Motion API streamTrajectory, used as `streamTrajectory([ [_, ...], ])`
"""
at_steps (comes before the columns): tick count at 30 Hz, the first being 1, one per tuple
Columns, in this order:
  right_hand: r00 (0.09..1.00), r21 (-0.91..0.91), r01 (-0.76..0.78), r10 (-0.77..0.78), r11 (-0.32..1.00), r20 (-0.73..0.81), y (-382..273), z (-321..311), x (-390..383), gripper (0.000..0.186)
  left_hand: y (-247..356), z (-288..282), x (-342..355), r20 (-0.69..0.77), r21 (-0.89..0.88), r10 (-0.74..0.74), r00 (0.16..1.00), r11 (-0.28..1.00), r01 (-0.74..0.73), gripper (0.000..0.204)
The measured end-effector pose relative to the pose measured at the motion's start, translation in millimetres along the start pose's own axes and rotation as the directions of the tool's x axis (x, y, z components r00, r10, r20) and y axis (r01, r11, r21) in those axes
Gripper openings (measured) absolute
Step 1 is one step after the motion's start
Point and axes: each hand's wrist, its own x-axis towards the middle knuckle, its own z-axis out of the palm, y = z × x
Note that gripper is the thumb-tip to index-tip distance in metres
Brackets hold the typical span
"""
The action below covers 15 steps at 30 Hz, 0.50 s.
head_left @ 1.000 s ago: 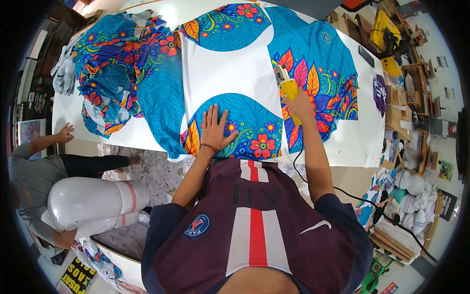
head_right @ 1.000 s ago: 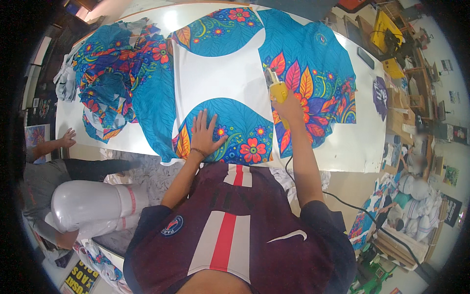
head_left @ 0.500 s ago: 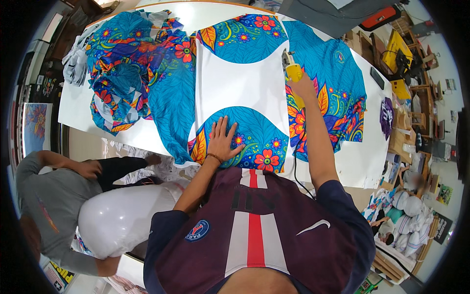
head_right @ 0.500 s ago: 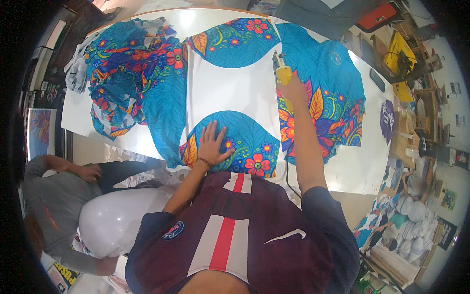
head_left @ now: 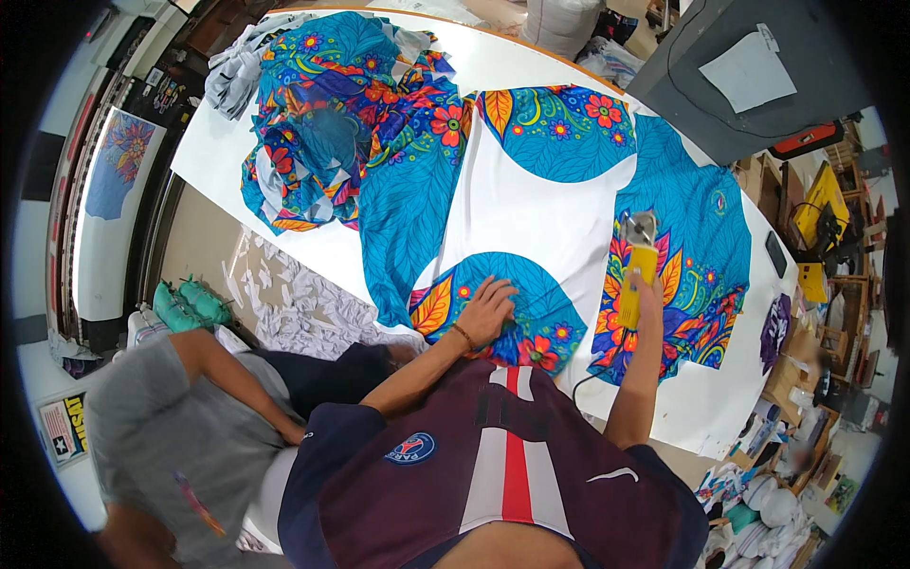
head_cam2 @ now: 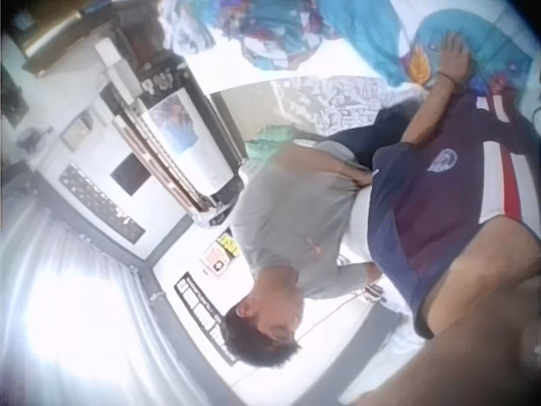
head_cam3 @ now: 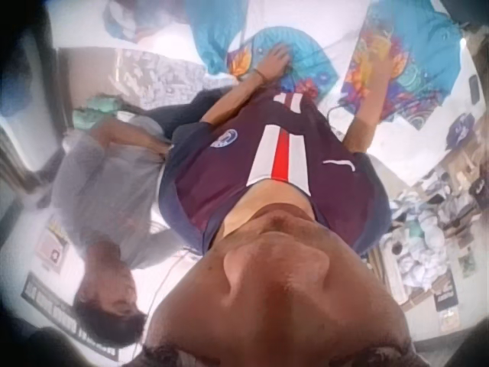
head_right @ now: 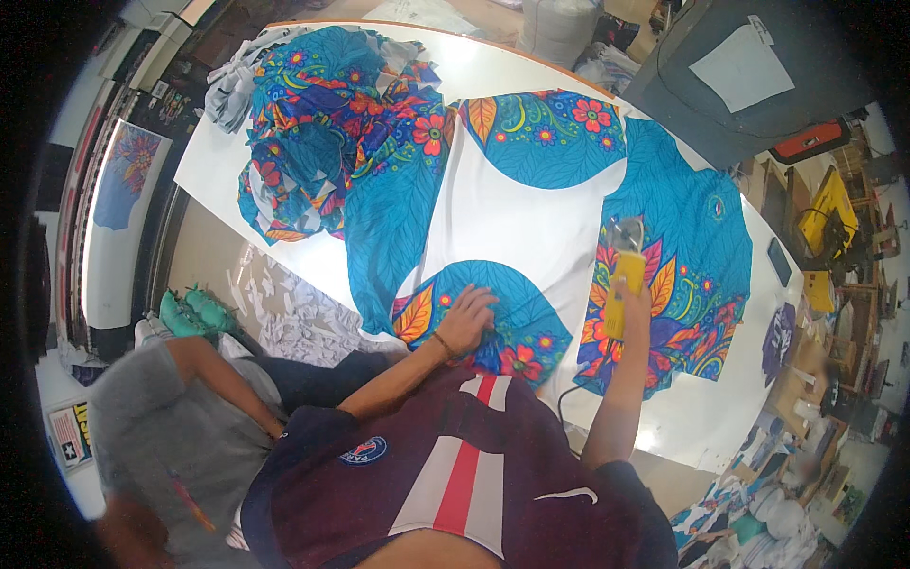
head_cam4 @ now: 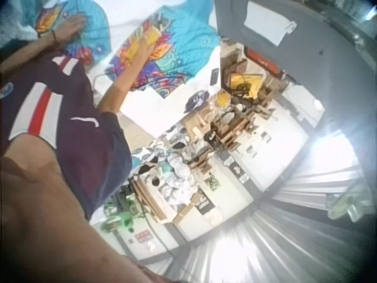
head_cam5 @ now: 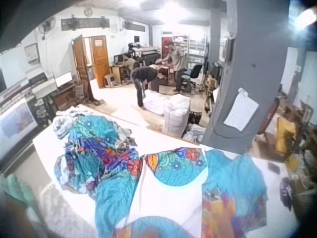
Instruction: The person uses a yellow electric fabric cutter to cut patterned fabric laid on a white table. They guide the cutter along the fabric edges, separate cut pieces, and reposition the material to continue cutting.
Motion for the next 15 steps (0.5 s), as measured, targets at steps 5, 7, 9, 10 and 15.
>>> streamTrajectory([
  [5,0.987,0.225,0.011,0.026,0.974,-0.159,16,-16,-43,0.037,-44,-37,107,-0.466,-0.128,-0.171,0.868,0.984,0.126,0.014],
  [7,0.983,0.311,0.057,0.000,0.949,-0.182,30,-22,-43,0.035,-84,-46,145,-0.527,-0.277,-0.349,0.775,0.932,0.232,0.013],
  [9,0.973,0.363,0.115,-0.031,0.925,-0.229,27,-20,-44,0.036,-152,-48,158,-0.356,-0.118,-0.379,0.854,0.925,0.362,0.029],
  [10,0.967,0.354,0.130,-0.040,0.926,-0.252,31,-27,-44,0.036,-160,-54,156,-0.340,0.131,-0.316,0.886,0.917,0.377,0.041],
  [15,0.935,0.325,0.159,-0.036,0.932,-0.354,44,-46,-48,0.035,-119,-66,141,0.002,0.584,-0.438,0.899,0.730,0.355,0.079],
])
